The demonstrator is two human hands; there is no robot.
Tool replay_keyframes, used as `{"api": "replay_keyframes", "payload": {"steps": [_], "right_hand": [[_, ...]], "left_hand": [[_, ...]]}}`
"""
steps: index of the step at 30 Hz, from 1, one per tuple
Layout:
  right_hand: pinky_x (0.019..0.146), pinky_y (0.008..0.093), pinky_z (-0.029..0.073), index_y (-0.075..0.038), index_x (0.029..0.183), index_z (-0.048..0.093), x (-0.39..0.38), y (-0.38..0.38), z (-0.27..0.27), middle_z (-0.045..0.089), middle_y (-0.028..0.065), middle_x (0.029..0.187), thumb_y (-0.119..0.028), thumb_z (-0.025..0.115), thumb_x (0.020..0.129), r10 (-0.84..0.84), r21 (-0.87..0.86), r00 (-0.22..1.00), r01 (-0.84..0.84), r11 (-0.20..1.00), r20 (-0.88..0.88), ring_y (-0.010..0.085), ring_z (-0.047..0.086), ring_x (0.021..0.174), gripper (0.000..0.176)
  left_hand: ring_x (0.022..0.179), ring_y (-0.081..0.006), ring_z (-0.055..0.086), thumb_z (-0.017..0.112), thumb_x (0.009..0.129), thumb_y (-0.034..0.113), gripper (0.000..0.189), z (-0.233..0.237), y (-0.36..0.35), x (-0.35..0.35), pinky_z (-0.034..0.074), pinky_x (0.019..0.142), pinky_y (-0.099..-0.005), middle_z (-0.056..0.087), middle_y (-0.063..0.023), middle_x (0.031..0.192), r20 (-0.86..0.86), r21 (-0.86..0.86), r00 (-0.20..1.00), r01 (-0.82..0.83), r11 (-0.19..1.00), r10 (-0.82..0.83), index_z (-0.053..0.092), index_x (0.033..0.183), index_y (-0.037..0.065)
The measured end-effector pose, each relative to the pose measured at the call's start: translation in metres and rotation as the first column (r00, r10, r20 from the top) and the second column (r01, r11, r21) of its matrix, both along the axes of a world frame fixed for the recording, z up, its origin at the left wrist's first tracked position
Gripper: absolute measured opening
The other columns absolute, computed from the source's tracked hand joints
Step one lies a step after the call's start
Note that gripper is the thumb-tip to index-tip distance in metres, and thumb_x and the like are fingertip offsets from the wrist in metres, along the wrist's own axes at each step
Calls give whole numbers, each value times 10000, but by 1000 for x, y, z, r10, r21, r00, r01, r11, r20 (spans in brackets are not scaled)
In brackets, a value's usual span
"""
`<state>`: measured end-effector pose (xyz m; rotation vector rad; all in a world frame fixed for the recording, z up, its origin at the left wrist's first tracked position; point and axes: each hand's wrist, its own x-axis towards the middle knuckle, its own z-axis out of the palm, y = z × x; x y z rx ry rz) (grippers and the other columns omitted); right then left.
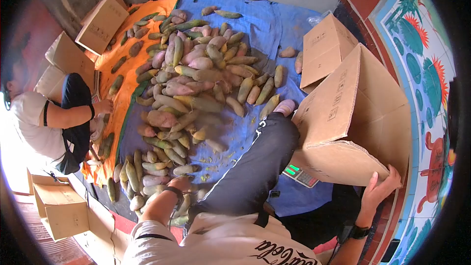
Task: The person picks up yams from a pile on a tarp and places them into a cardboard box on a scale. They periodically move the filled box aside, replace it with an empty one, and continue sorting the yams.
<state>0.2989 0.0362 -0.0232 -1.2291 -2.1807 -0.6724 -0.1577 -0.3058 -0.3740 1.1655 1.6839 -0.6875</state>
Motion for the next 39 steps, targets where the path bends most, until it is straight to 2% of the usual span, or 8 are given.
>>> {"api": "replay_keyframes", "payload": {"steps": [2,5,6,12,21,24,36,39], "right_hand": [[928,467,313,23,1176,422,-1,0,1,445,216,1129,-216,514,870,7,0,1000,-7,1000,-4,367,411,1063,399],[936,470,306,20,1174,422,0,1,-1,444,212,1124,-210,525,861,13,0,1000,-13,1000,-10,362,406,1066,402],[937,472,305,19,1174,421,1,2,-3,444,209,1126,-208,531,856,10,4,1000,-10,1000,-6,361,405,1067,406],[937,485,301,16,1160,430,-4,1,-1,451,198,1108,-218,544,842,18,15,999,-18,1000,-26,361,408,1056,410],[913,492,308,17,1123,449,-10,-2,2,473,193,1058,-240,555,837,56,40,997,-54,998,-59,359,425,1009,398],[912,492,309,18,1121,450,-11,-2,2,475,191,1058,-251,559,839,60,34,996,-58,998,-66,359,425,1010,405],[916,502,312,21,1118,449,-13,-10,4,471,196,1054,-266,546,853,61,40,996,-59,997,-59,367,424,1006,402],[914,502,315,24,1114,449,-13,-9,4,469,196,1047,-268,543,854,61,46,997,-59,997,-56,368,424,1002,402]], "left_hand": [[1003,-290,614,555,797,243,335,6,16,6,496,805,-411,625,-158,1092,-5,51,992,127,991,-127,633,1068,63],[906,-264,647,534,820,346,322,23,54,-3,507,726,-428,662,-124,994,94,-113,902,-411,905,422,664,941,77],[708,-209,655,506,846,284,272,11,38,-9,500,600,-377,672,-60,759,164,315,946,-319,894,280,658,727,93],[718,-346,618,429,895,237,293,121,122,-8,485,640,-393,647,-144,792,119,781,924,-313,541,363,625,833,29],[680,-129,556,459,952,265,380,293,203,33,395,636,-267,559,-44,703,851,525,522,-844,-104,59,489,667,15],[691,-120,501,459,953,268,391,342,219,53,378,627,-269,529,-32,686,688,681,703,-711,-175,-177,479,650,21],[629,-295,377,512,904,99,272,395,287,159,348,592,-392,381,-129,620,506,637,580,-751,-177,-639,412,676,-9],[846,-319,547,540,886,101,254,388,299,174,442,812,-417,462,-142,688,405,690,679,-666,-283,-612,452,671,-4]]}}
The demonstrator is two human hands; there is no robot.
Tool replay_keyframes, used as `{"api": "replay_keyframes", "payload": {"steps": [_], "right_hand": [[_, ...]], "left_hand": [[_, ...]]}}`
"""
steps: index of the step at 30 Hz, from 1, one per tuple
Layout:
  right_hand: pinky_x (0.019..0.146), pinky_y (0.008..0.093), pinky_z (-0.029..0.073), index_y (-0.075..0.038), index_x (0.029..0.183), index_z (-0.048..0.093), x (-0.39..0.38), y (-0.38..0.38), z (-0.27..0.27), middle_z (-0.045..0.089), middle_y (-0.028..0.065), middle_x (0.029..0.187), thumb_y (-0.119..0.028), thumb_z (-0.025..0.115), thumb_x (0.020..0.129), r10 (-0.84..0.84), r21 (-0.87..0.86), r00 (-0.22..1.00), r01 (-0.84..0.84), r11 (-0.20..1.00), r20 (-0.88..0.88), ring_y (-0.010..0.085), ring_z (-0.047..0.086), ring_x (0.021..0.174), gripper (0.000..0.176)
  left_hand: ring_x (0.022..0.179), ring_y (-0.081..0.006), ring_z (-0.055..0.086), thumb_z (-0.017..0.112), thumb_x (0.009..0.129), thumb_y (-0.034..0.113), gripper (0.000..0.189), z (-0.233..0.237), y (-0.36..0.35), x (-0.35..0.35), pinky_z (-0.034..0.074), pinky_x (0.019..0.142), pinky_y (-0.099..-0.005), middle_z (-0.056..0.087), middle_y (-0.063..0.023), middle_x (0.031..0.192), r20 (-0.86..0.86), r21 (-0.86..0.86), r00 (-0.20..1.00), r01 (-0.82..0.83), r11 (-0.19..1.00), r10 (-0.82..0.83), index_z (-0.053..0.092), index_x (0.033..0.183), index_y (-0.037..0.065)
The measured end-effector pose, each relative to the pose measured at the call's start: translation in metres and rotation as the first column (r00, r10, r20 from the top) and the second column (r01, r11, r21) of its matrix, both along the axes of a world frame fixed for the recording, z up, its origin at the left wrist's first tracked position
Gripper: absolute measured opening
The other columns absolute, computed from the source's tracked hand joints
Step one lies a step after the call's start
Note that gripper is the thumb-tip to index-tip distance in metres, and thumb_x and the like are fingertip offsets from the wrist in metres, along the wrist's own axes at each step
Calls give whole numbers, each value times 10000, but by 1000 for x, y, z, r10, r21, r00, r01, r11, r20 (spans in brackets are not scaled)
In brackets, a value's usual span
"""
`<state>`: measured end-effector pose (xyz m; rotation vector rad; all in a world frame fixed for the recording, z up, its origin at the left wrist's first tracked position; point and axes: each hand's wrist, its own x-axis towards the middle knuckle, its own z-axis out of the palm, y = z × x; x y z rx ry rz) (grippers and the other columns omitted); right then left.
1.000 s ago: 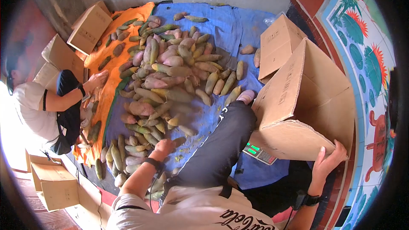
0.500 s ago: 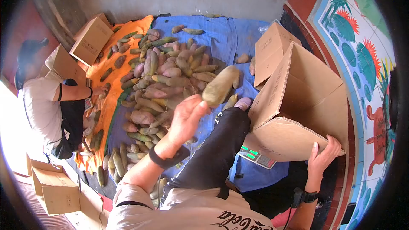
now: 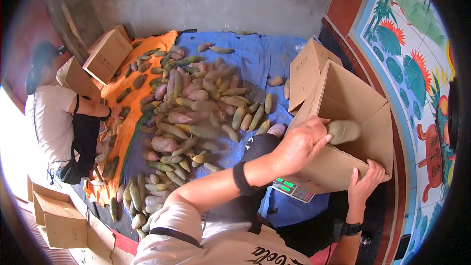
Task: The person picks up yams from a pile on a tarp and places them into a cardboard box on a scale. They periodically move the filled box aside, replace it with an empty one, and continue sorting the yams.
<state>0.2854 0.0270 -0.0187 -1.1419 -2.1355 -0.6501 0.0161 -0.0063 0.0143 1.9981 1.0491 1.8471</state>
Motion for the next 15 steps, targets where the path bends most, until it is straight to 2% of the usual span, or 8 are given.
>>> {"api": "replay_keyframes", "payload": {"steps": [1,3,6,12,15], "right_hand": [[912,502,316,24,1112,449,0,0,-1,468,195,1045,-268,542,854,-1,4,1000,1,1000,8,369,424,1000,401],[913,504,316,24,1111,448,-1,-3,-1,467,195,1044,-266,543,852,-5,-10,1000,5,1000,-6,369,423,1001,400],[916,506,314,23,1109,448,-2,-2,0,466,195,1045,-265,545,848,-8,-24,1000,7,1000,-11,369,420,1005,400],[927,508,308,18,1107,450,-2,1,-1,465,197,1056,-259,546,845,-15,-14,1000,15,1000,-4,370,415,1023,394],[933,508,306,18,1111,448,-1,1,-3,465,196,1063,-247,547,840,-14,-2,1000,14,1000,1,369,415,1029,391]], "left_hand": [[846,-319,547,540,886,101,254,-5,0,1,442,812,-417,462,-142,688,-6,5,1000,-2,1000,2,452,671,-4],[1011,-332,551,576,849,89,167,-7,-1,2,403,901,-467,543,-154,805,-161,-7,969,-188,982,185,517,712,12],[1040,-322,543,605,813,87,65,-7,-9,-6,351,969,-502,575,-138,896,-252,-63,940,-253,966,230,579,798,29],[1062,-318,534,622,778,64,167,-18,-24,-28,385,938,-458,593,-125,965,-212,-25,945,-260,965,249,614,940,29],[966,-335,559,614,768,41,148,-57,-41,-67,444,855,-409,599,-148,971,-225,-119,903,-398,910,365,611,914,15]]}}
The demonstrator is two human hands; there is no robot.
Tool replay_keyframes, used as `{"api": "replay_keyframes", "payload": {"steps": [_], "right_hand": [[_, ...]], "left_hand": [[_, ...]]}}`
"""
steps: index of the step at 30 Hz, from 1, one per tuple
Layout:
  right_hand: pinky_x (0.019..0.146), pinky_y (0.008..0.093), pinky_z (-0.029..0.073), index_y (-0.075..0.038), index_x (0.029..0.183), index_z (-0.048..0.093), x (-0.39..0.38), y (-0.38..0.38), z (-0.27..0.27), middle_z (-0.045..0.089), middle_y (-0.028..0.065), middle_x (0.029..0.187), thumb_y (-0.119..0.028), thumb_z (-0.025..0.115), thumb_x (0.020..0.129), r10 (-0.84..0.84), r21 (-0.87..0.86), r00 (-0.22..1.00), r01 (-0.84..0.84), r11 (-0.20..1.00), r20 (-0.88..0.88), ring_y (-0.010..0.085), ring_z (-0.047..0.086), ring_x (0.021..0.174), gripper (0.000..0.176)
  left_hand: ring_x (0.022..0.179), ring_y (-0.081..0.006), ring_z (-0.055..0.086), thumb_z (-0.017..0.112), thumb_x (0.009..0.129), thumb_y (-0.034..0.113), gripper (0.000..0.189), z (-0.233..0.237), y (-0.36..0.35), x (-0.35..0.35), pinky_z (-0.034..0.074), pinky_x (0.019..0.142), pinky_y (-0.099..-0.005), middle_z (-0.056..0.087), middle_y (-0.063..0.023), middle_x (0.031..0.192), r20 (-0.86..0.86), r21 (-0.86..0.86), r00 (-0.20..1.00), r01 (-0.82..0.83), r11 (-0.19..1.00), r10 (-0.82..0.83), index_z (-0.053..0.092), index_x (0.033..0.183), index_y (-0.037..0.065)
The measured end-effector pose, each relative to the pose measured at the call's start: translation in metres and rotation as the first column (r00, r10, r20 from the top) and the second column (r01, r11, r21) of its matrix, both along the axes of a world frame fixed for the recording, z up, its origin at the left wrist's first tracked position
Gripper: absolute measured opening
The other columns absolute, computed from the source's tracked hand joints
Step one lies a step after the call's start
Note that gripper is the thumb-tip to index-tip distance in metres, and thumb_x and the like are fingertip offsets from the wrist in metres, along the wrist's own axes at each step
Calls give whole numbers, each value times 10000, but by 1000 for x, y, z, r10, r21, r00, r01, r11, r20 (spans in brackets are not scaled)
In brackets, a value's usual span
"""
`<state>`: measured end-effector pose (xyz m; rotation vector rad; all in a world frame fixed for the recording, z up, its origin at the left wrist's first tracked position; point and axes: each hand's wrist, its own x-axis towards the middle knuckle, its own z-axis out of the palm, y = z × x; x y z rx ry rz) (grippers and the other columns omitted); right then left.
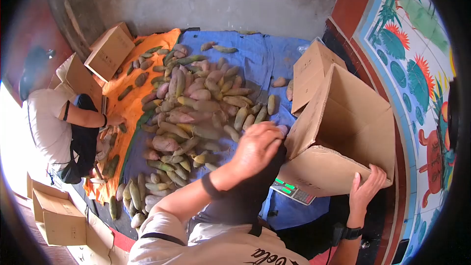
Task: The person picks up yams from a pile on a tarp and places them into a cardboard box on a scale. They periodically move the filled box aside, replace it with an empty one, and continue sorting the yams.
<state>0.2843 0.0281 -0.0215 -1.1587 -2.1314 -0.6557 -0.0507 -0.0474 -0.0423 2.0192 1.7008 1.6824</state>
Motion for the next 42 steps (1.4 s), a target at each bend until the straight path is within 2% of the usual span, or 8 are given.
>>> {"api": "replay_keyframes", "payload": {"steps": [4,9,12,14,20,23,29,42], "right_hand": [[933,505,305,19,1119,446,1,0,1,465,197,1068,-223,550,829,1,-16,1000,-1,1000,-5,366,415,1033,392],[920,497,313,22,1122,445,3,4,0,463,203,1066,-221,555,826,-8,-32,1000,8,999,-3,365,416,1028,398],[916,494,315,24,1124,443,4,4,0,460,205,1068,-224,554,830,-12,-27,1000,12,1000,14,366,416,1026,401],[916,493,314,25,1127,441,5,3,0,458,205,1071,-224,552,833,-18,-27,999,18,999,28,366,417,1025,401],[922,490,309,25,1134,432,8,5,0,448,211,1081,-219,533,846,-37,-25,999,38,999,40,369,414,1032,391],[926,487,306,25,1136,427,9,6,-1,441,214,1086,-221,526,849,-37,-49,999,39,998,39,371,408,1038,390],[933,455,316,24,1137,433,11,4,1,445,212,1082,-234,515,871,-71,-66,995,76,995,65,368,419,1038,379],[920,483,310,35,1138,424,11,2,3,438,222,1083,-269,481,890,-71,-74,993,77,994,92,377,413,1028,396]], "left_hand": [[811,-340,552,610,734,55,96,-68,-33,-57,450,732,-421,588,-140,864,-147,-139,974,-194,971,173,596,821,16],[862,-358,566,524,799,152,137,-176,-115,-108,459,767,-429,603,-169,877,-227,-623,934,-358,696,277,591,820,34],[903,-327,607,504,820,268,260,-255,-169,-122,483,783,-428,638,-158,944,-394,-906,915,-402,135,86,623,916,58],[987,-309,603,492,822,300,334,-248,-194,-112,480,832,-411,638,-154,1036,-320,-939,947,-319,-132,-9,641,1063,123],[968,-357,598,508,796,338,357,-316,-285,-93,487,827,-445,632,-176,1009,-227,-970,974,-226,-88,-4,624,1041,104],[1127,-353,516,526,804,357,479,-312,-292,-86,446,903,-475,540,-184,1206,-147,-913,988,-156,-378,-52,509,1224,128],[1221,-324,437,459,836,250,460,-329,-304,-57,368,958,-503,464,-153,1305,-178,-904,983,-147,-400,40,448,1280,132],[1178,-313,490,432,878,213,387,-357,-296,-41,433,916,-478,485,-144,1293,-17,-889,986,-90,-449,-165,510,1257,203]]}}
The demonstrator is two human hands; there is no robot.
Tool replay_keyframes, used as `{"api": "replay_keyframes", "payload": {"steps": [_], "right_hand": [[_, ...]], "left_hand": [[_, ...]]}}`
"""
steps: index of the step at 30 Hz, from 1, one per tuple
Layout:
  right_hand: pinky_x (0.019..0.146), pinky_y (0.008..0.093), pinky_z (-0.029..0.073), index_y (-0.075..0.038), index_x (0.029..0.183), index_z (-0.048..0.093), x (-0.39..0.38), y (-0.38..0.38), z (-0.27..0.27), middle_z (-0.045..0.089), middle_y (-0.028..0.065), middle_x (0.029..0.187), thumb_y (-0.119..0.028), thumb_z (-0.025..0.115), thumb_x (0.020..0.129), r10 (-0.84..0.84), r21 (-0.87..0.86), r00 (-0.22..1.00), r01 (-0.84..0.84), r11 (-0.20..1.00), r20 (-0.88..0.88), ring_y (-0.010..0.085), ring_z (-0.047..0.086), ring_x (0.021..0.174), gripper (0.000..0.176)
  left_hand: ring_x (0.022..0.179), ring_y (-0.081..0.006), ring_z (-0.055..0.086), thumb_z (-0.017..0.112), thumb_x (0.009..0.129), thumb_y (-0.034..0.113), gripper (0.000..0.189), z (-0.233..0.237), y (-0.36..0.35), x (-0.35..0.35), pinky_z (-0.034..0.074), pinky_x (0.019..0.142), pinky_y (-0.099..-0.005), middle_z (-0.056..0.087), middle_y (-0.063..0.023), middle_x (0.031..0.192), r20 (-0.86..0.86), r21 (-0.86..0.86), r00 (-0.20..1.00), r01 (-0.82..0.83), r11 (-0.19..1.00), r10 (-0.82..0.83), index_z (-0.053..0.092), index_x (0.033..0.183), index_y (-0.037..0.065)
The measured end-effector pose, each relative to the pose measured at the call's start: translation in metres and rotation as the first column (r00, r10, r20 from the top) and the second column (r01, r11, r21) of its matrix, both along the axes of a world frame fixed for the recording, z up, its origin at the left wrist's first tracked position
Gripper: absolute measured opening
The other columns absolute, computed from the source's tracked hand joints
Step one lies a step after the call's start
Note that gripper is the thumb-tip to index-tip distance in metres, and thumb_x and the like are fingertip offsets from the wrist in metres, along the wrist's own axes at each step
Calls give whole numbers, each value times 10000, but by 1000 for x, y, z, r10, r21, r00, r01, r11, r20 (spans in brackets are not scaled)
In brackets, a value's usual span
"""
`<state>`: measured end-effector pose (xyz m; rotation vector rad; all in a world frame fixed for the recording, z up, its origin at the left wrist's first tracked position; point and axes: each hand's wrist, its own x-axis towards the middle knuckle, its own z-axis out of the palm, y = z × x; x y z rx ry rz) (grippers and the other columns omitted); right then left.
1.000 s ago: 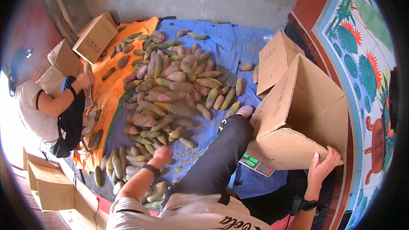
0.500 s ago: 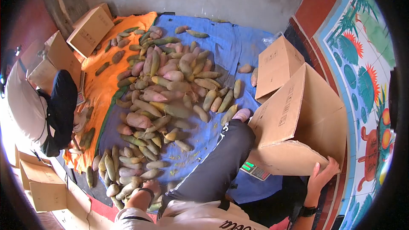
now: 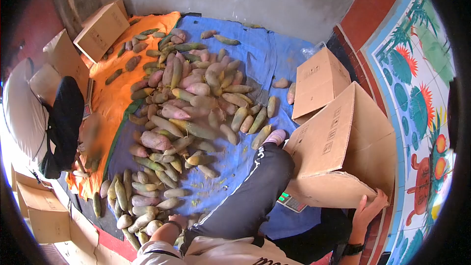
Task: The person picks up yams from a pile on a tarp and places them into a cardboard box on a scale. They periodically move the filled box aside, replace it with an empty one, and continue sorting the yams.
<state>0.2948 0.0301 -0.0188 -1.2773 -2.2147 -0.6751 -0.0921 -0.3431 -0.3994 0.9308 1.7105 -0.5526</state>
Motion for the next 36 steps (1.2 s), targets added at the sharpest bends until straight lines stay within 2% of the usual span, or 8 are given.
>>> {"api": "replay_keyframes", "payload": {"steps": [11,14,18,20,27,33,35,36], "right_hand": [[919,473,313,35,1143,428,2,3,-1,446,224,1087,-275,487,881,-15,5,1000,15,1000,-8,382,421,1038,411],[920,474,313,32,1150,425,5,5,-4,443,222,1091,-265,483,883,-19,-14,1000,19,1000,-17,381,418,1038,403],[925,475,308,27,1159,419,4,3,-2,434,220,1104,-253,480,884,-30,-2,999,30,1000,-11,380,411,1048,397],[930,476,305,25,1162,417,3,2,-3,431,220,1109,-254,480,885,-26,-2,1000,26,1000,-13,379,408,1053,398],[941,480,297,26,1160,416,7,4,-6,430,221,1113,-243,489,879,-18,6,999,18,1000,-28,374,405,1064,396],[937,492,296,24,1145,420,1,4,-4,429,218,1093,-224,508,862,3,-4,998,-4,1000,-61,373,407,1044,387],[935,496,296,24,1141,420,2,4,-5,429,218,1087,-218,512,858,-1,-9,997,0,1000,-73,374,408,1037,384],[931,497,297,24,1140,419,2,4,-6,429,218,1086,-214,518,852,9,0,997,-9,1000,-72,376,407,1035,386]], "left_hand": [[1066,-260,589,484,860,234,296,-11,-9,-13,494,834,-399,621,-94,1131,-106,-3,992,67,998,-66,640,1091,132],[1018,-299,605,523,821,326,346,-90,-52,-15,491,841,-441,632,-122,1099,-121,168,993,38,985,-18,659,1032,88],[1004,-307,606,436,871,343,384,-45,-30,-16,472,867,-444,638,-142,1067,-156,105,975,-140,985,155,648,1038,70],[990,-320,606,383,902,285,375,-67,-40,-25,469,866,-444,641,-177,1019,5,216,996,83,973,-86,633,1037,42],[1097,-312,551,373,901,301,395,-70,-44,-43,422,927,-452,589,-164,1155,63,109,987,141,984,-148,617,1103,65],[960,-324,613,428,861,263,331,-5,-12,-56,488,819,-425,643,-171,1006,17,247,947,308,919,-322,657,986,59],[914,-328,628,459,844,223,284,-21,-6,-68,507,776,-412,652,-168,955,-130,442,964,266,857,-232,659,930,42],[920,-335,619,484,830,191,251,28,20,-67,498,787,-423,641,-179,979,-75,515,989,149,844,-129,648,907,17]]}}
